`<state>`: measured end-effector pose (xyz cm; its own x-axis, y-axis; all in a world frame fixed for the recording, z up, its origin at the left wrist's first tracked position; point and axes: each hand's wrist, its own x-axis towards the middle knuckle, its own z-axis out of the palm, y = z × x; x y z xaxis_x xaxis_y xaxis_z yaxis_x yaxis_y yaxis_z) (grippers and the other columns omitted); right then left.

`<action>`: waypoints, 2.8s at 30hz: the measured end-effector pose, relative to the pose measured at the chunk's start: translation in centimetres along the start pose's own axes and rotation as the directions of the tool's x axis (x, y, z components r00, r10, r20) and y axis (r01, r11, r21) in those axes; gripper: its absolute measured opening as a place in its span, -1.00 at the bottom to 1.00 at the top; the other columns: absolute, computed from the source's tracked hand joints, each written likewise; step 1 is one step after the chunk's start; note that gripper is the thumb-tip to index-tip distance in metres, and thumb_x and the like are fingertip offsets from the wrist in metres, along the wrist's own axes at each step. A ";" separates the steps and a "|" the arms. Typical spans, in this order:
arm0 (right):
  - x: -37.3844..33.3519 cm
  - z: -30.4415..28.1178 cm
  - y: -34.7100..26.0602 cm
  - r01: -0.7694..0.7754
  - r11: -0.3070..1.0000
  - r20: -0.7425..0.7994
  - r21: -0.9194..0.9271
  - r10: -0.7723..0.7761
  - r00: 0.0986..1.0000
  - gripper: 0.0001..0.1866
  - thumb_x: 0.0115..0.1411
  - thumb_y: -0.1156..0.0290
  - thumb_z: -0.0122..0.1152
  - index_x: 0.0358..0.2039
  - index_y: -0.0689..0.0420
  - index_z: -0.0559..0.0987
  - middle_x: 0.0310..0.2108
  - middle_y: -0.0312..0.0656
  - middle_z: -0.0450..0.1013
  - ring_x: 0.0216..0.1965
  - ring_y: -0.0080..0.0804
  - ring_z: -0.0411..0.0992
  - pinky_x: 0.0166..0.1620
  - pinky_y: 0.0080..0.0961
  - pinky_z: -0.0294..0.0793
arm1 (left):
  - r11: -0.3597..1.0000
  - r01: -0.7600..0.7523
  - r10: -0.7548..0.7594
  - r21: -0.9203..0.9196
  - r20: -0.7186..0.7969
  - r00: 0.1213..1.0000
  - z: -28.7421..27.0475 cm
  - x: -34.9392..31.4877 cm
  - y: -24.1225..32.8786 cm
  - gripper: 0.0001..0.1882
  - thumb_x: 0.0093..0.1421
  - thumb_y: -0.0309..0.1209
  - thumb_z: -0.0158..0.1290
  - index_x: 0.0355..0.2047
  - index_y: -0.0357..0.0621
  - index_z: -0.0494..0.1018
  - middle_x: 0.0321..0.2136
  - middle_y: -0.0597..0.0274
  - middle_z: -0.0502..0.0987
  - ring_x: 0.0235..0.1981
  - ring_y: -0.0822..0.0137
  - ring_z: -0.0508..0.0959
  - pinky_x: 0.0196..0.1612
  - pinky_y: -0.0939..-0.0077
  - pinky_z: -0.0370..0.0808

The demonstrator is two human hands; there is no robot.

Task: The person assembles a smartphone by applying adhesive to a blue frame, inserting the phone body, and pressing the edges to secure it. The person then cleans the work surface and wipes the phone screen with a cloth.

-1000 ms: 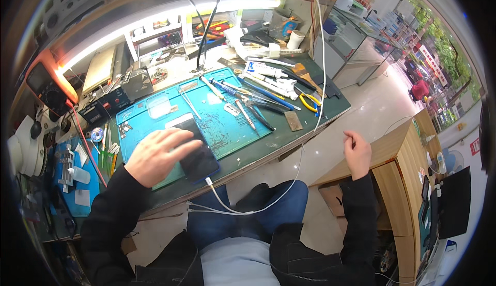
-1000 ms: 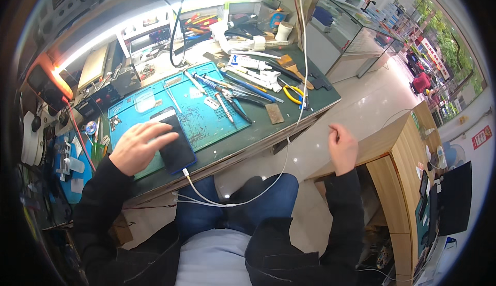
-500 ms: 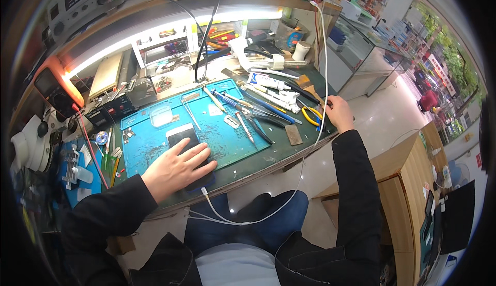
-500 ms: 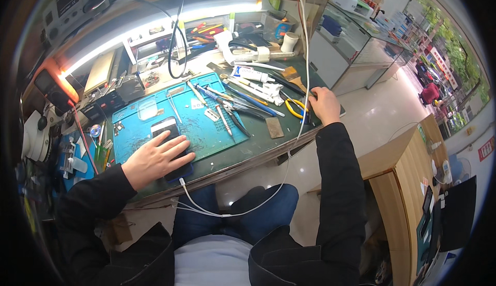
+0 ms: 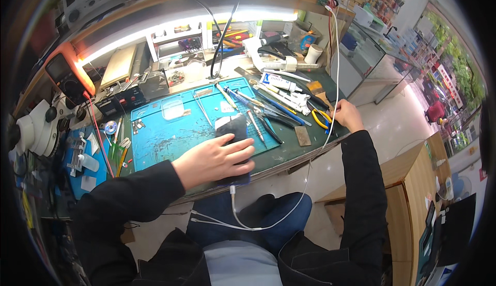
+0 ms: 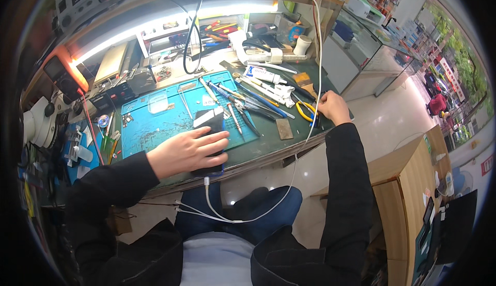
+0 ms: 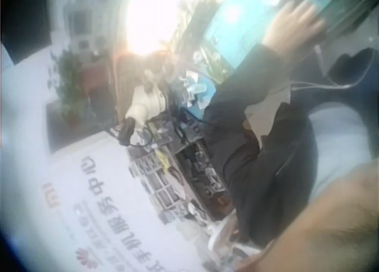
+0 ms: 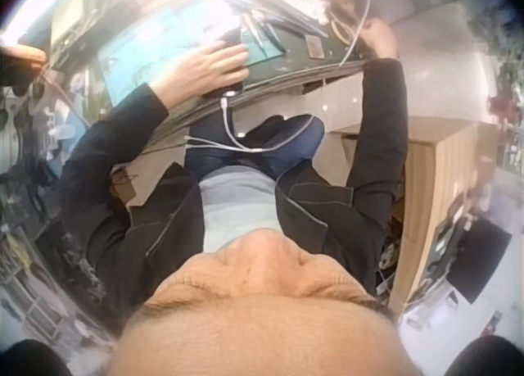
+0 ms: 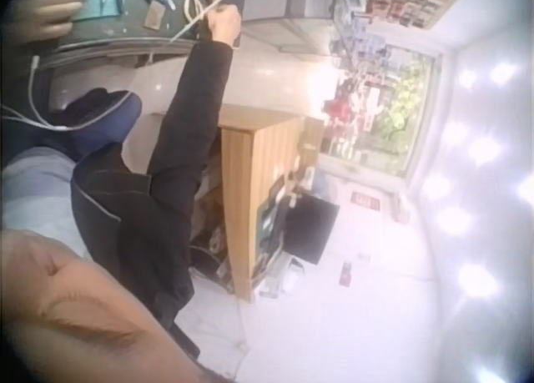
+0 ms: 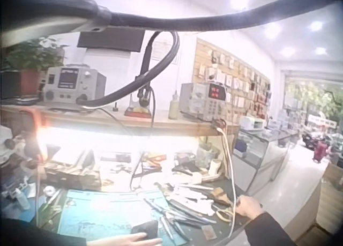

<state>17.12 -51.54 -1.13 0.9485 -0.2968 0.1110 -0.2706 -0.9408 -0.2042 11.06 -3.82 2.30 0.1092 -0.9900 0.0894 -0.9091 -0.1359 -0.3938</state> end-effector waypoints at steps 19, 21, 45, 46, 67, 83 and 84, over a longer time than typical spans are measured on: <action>-3.5 -6.1 6.2 0.123 0.697 -0.423 0.707 0.277 0.863 -0.74 0.47 0.20 0.04 -0.15 0.12 0.59 -0.42 -0.33 0.56 -0.55 -0.73 0.31 -0.55 -0.74 0.23 | 0.873 0.474 -0.486 -0.115 -0.120 0.866 4.1 -2.1 -4.3 -0.65 0.21 -0.48 0.06 0.02 -0.15 0.49 -0.08 0.15 0.56 -0.09 0.18 0.60 -0.05 0.34 0.56; -5.6 -8.8 6.0 0.207 0.664 -0.535 0.719 0.339 0.774 -0.69 0.44 0.15 0.13 -0.23 0.15 0.61 -0.51 -0.39 0.47 -0.59 -0.76 0.24 -0.54 -0.73 0.18 | 0.828 0.553 -0.560 -0.093 -0.162 0.812 3.0 -5.2 -7.0 -0.69 0.18 -0.48 0.10 -0.05 -0.18 0.50 -0.17 0.12 0.57 -0.18 0.14 0.60 -0.11 0.28 0.56; -11.9 -0.2 -35.3 0.818 0.558 -0.180 0.142 -0.798 0.575 -0.72 0.40 0.16 0.14 -0.03 -0.02 0.68 -0.39 -0.05 0.61 -0.38 -0.08 0.59 -0.34 -0.24 0.55 | 0.492 0.831 -0.856 -0.260 0.026 0.516 -6.1 -21.7 0.3 -0.20 0.07 -0.39 0.30 0.34 -0.16 0.29 0.08 -0.07 0.51 0.07 -0.05 0.51 0.18 0.18 0.44; -11.9 0.0 -35.7 0.818 0.554 -0.123 0.152 -0.811 0.572 -0.72 0.41 0.16 0.13 -0.02 -0.03 0.68 -0.40 -0.05 0.61 -0.38 -0.07 0.59 -0.33 -0.23 0.55 | 0.465 0.840 -0.870 -0.280 0.028 0.491 -6.9 -22.4 1.7 -0.18 0.04 -0.43 0.31 0.34 -0.16 0.29 0.09 -0.07 0.50 0.08 -0.06 0.51 0.18 0.18 0.43; -9.7 -1.9 -39.7 0.824 0.427 -0.125 0.373 -0.857 0.500 -0.71 0.44 0.26 0.15 0.00 0.15 0.66 -0.44 -0.26 0.58 -0.41 -0.51 0.52 -0.33 -0.53 0.47 | 0.175 0.951 -0.982 -0.255 0.017 0.186 -11.6 -29.9 10.2 -0.05 -0.05 -0.61 0.21 0.42 -0.17 0.17 0.16 0.01 0.46 0.18 -0.01 0.46 0.30 0.19 0.35; -17.8 -1.0 -39.2 0.903 0.010 -0.293 0.430 -0.944 0.150 -0.71 0.45 0.21 0.11 -0.02 0.09 0.65 -0.48 -0.20 0.57 -0.48 -0.33 0.52 -0.35 -0.45 0.49 | 0.045 0.981 -0.995 -0.189 0.075 0.060 -14.0 -29.9 18.2 -0.06 -0.03 -0.58 0.20 0.42 -0.18 0.17 0.16 0.01 0.46 0.19 0.01 0.45 0.31 0.21 0.33; -19.4 -4.3 -39.4 0.594 0.194 0.058 0.781 -0.969 0.240 -0.71 0.46 0.24 0.10 -0.06 0.15 0.65 -0.45 -0.28 0.56 -0.43 -0.50 0.50 -0.33 -0.51 0.47 | 0.019 0.984 -0.996 -0.178 0.079 0.033 -14.6 -30.1 19.0 -0.06 -0.03 -0.58 0.20 0.42 -0.18 0.17 0.16 0.02 0.46 0.19 0.01 0.45 0.31 0.21 0.33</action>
<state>8.64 -9.42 8.96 0.4996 0.8498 0.1678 0.6393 -0.2311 -0.7334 -15.40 23.95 5.47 0.9411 0.0995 0.3231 0.0190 -0.9698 0.2433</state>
